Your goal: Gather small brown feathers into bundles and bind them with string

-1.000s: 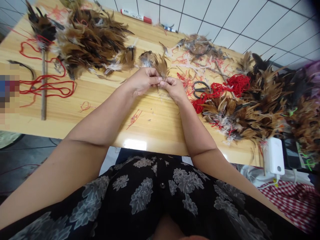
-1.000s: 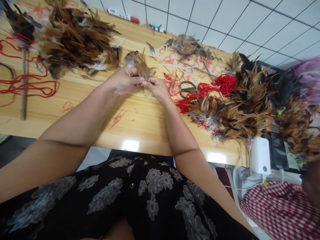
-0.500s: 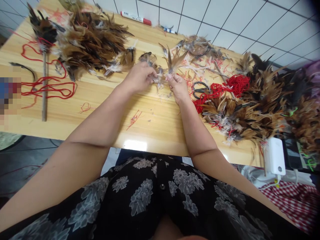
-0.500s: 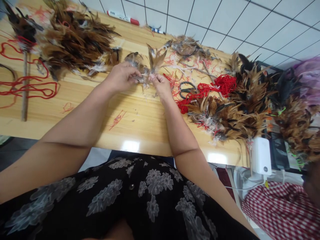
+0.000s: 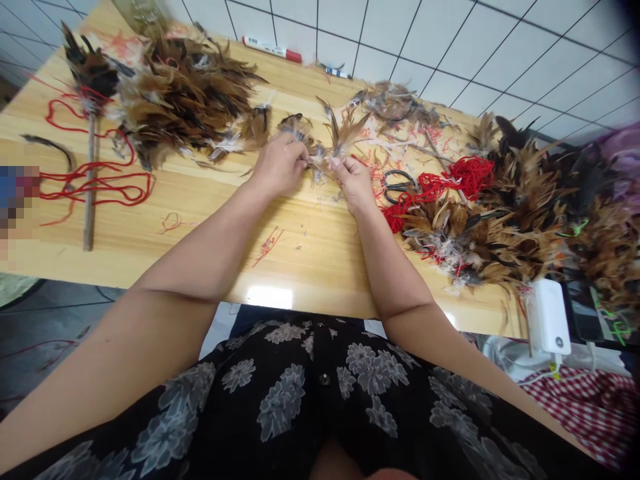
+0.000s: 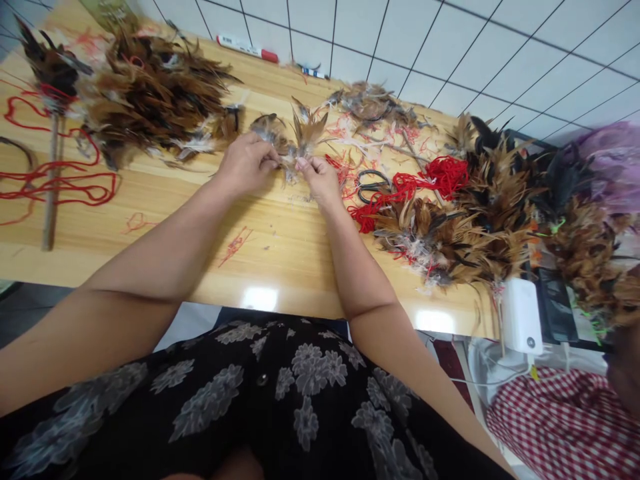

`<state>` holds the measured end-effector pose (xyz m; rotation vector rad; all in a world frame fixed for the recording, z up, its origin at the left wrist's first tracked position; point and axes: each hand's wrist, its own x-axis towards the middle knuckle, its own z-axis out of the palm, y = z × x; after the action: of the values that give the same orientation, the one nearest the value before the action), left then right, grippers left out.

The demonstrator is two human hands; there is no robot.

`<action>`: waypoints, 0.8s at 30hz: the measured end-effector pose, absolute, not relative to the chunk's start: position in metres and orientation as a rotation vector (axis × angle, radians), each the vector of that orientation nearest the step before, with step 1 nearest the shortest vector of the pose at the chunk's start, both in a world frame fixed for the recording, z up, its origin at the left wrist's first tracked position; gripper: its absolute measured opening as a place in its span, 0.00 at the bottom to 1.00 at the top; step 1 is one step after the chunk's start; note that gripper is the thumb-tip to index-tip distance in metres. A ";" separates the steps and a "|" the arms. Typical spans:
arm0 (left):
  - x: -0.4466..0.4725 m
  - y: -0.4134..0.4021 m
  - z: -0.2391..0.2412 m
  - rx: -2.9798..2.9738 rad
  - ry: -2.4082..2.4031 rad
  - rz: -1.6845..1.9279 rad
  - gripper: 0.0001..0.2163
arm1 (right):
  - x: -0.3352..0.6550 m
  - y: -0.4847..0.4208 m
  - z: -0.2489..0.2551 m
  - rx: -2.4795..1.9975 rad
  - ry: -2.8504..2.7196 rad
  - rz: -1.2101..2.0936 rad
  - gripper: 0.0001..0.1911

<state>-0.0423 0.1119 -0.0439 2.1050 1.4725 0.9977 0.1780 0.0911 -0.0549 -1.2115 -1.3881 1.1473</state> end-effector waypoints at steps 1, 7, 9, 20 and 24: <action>-0.042 0.112 -0.042 2.064 1.475 1.038 0.10 | 0.177 0.090 -0.053 -1.207 -1.381 1.146 0.33; -0.035 0.111 -0.034 1.660 1.410 1.241 0.12 | 0.174 0.088 -0.047 -1.219 -1.319 1.156 0.35; -0.032 0.111 -0.036 1.520 1.329 1.252 0.13 | 0.173 0.089 -0.047 -1.233 -1.308 1.158 0.34; -0.023 0.106 -0.031 1.162 1.087 1.235 0.19 | 0.167 0.090 -0.054 -1.207 -1.309 1.179 0.30; -0.016 0.100 -0.026 1.141 1.076 1.198 0.19 | 0.165 0.090 -0.054 -1.253 -1.322 1.190 0.27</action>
<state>-0.0163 0.1003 -0.0257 1.1411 1.0762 1.1977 0.1652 0.0897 -0.0543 -1.2533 -1.3219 1.1905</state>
